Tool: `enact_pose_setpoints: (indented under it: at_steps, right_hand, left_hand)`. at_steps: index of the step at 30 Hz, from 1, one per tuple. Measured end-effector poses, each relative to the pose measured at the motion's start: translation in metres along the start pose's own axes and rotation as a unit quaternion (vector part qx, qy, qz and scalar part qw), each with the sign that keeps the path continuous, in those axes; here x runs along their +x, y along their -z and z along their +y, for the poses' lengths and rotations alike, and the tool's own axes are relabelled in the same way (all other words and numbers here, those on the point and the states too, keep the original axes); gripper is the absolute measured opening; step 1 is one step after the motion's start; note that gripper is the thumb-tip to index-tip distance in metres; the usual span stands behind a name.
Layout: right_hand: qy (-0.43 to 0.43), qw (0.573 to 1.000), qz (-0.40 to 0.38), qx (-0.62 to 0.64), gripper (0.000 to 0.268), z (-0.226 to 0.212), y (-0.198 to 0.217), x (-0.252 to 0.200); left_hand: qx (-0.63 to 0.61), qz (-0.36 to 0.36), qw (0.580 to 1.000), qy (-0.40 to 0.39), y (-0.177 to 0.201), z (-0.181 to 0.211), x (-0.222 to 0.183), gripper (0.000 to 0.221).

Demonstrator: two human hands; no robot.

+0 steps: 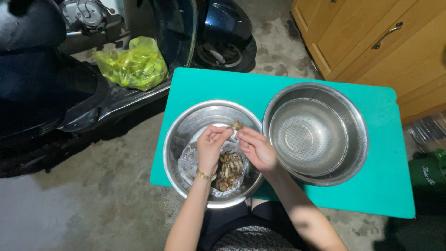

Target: The person cleans small crabs by hand, removing parts and placing the cleaned crabs into a separate metal bowl.

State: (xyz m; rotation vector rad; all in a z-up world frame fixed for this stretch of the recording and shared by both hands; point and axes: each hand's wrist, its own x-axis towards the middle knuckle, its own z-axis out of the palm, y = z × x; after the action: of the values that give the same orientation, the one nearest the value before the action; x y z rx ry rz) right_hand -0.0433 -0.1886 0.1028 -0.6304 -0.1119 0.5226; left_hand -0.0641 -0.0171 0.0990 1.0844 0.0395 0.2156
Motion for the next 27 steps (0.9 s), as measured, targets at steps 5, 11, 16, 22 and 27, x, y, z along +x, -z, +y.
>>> enact_pose_setpoints:
  at_steps: [5, 11, 16, 22, 27]
  right_hand:
    - [-0.004, 0.998, 0.053, -0.018, 0.032, -0.008, -0.017, -0.002]
    - [-0.013, 0.998, 0.055, -0.023, 0.020, -0.006, -0.016, -0.001]
    - [-0.015, 0.998, 0.060, 0.014, 0.010, 0.002, 0.005, -0.001]
    - [-0.037, 0.997, 0.070, 0.021, 0.008, 0.003, 0.041, -0.006]
    - [-0.038, 0.996, 0.072, -0.040, 0.014, 0.020, 0.062, -0.022]
  left_hand:
    - [-0.015, -0.001, 1.000, 0.025, -0.004, 0.005, -0.008, 0.010]
    - [0.008, 0.021, 1.000, -0.009, 0.001, -0.007, -0.008, 0.010]
    - [0.026, 0.003, 0.999, -0.046, -0.008, -0.009, -0.007, 0.013]
    - [0.364, 0.032, 0.884, -0.290, -0.034, 0.037, -0.011, 0.009]
    - [0.292, -0.040, 0.941, -0.167, -0.074, 0.045, 0.010, 0.010]
